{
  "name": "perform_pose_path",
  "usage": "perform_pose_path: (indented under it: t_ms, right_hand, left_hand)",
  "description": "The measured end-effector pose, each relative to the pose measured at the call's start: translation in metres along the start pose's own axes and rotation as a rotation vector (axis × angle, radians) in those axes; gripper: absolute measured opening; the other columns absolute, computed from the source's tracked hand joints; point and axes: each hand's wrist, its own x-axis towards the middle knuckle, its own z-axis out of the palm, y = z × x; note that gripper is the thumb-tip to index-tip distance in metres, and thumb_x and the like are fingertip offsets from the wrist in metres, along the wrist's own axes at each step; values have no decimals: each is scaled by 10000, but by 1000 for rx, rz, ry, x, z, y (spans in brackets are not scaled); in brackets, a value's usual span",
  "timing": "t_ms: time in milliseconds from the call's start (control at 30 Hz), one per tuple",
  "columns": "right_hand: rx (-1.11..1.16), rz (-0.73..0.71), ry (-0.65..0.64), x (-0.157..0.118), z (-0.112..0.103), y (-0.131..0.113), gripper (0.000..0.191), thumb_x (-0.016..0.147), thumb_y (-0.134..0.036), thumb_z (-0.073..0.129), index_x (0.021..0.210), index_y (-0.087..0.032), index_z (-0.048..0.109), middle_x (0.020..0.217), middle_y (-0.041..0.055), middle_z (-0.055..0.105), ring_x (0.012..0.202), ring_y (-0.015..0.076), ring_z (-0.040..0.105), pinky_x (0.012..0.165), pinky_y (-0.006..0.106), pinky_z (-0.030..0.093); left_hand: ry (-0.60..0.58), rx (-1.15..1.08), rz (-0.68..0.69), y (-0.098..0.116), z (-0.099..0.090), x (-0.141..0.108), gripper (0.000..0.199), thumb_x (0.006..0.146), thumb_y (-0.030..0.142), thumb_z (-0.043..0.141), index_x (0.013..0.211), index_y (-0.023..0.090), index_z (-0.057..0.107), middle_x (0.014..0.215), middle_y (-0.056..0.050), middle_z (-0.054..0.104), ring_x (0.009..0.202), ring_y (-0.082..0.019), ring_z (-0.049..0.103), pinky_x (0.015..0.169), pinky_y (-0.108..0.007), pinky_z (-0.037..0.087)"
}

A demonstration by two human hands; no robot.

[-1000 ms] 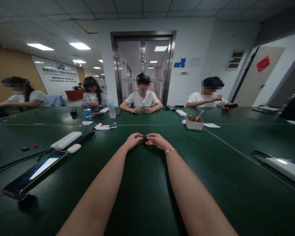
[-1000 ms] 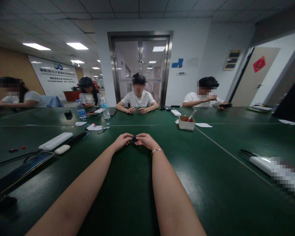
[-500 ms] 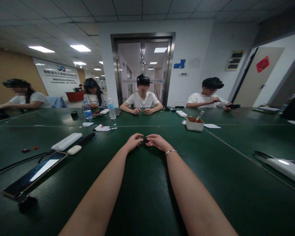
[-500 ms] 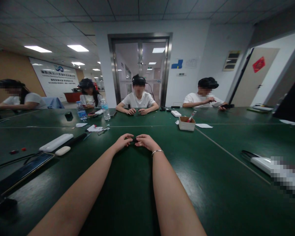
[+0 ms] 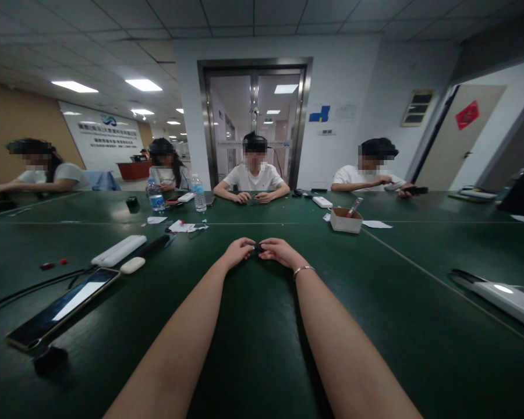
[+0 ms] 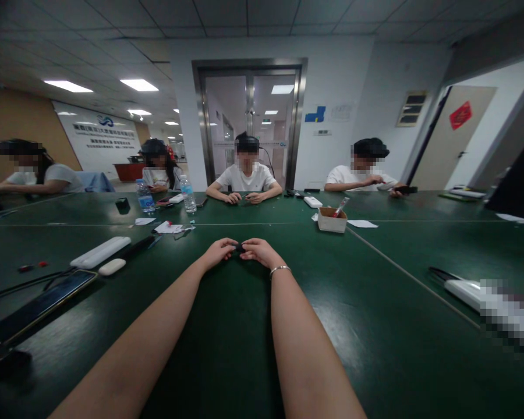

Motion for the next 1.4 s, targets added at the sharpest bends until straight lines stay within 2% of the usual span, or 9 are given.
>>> perform_pose_path:
  t_ms: [233, 433, 600, 900, 1033, 1133, 1267, 1400]
  right_hand:
    - [-9, 9, 12, 1, 0, 0, 144, 805, -12, 556, 941, -60, 561, 697, 103, 678, 587, 154, 688, 580, 205, 570]
    - [-11, 4, 0, 1, -1, 0, 153, 809, -15, 549, 955, -59, 556, 691, 95, 677, 587, 148, 688, 580, 200, 569]
    - [-5, 8, 3, 0, 0, -1, 146, 817, -12, 536, 955, -54, 554, 682, 98, 675, 577, 147, 686, 585, 199, 567]
    - [-3, 8, 7, -1, 2, -1, 134, 827, -3, 512, 942, -59, 553, 661, 85, 668, 565, 141, 683, 567, 187, 564]
    - [-6, 12, 10, -1, 1, -2, 135, 821, -14, 534, 947, -61, 551, 653, 80, 666, 564, 139, 682, 559, 182, 561]
    - [-4, 7, 4, -2, 1, -2, 144, 802, -39, 580, 942, -63, 558, 657, 80, 668, 574, 143, 683, 570, 188, 564]
    - [-8, 4, 2, -2, 1, -2, 150, 797, -39, 588, 944, -58, 563, 674, 88, 672, 580, 143, 684, 580, 192, 566]
    - [-16, 10, 13, -3, 1, -2, 148, 805, -32, 570, 951, -58, 563, 673, 85, 671, 578, 140, 683, 584, 196, 568]
  left_hand:
    - [-18, -17, -23, 1, 1, 1, 246, 807, 268, 461, 935, 113, 603, 653, -8, 548, 528, -78, 488, 504, -201, 403]
    - [11, -15, 2, 0, 0, -1, 299, 740, 199, 531, 1029, 142, 584, 855, -39, 581, 564, -68, 509, 504, -195, 420]
    - [15, -9, 18, 1, 0, -2, 271, 755, 222, 524, 1002, 141, 601, 862, -47, 588, 558, -69, 506, 490, -196, 417]
    - [-9, 17, -12, -1, 1, 1, 260, 828, 282, 437, 938, 121, 610, 636, 4, 514, 510, -74, 480, 486, -191, 405]
    - [3, 2, -23, 1, 2, 0, 251, 807, 279, 473, 966, 134, 603, 774, -31, 572, 544, -75, 503, 494, -197, 414]
    - [2, -42, -11, 1, 0, -1, 279, 748, 204, 541, 1017, 146, 587, 886, -48, 580, 574, -67, 504, 500, -188, 415]
    - [1, -21, 5, 1, -1, -2, 291, 726, 150, 543, 1013, 139, 594, 836, -41, 578, 577, -70, 501, 513, -191, 421]
    - [1, -9, -4, 0, -1, 0, 261, 758, 196, 519, 998, 135, 599, 803, -35, 584, 557, -70, 498, 509, -195, 420]
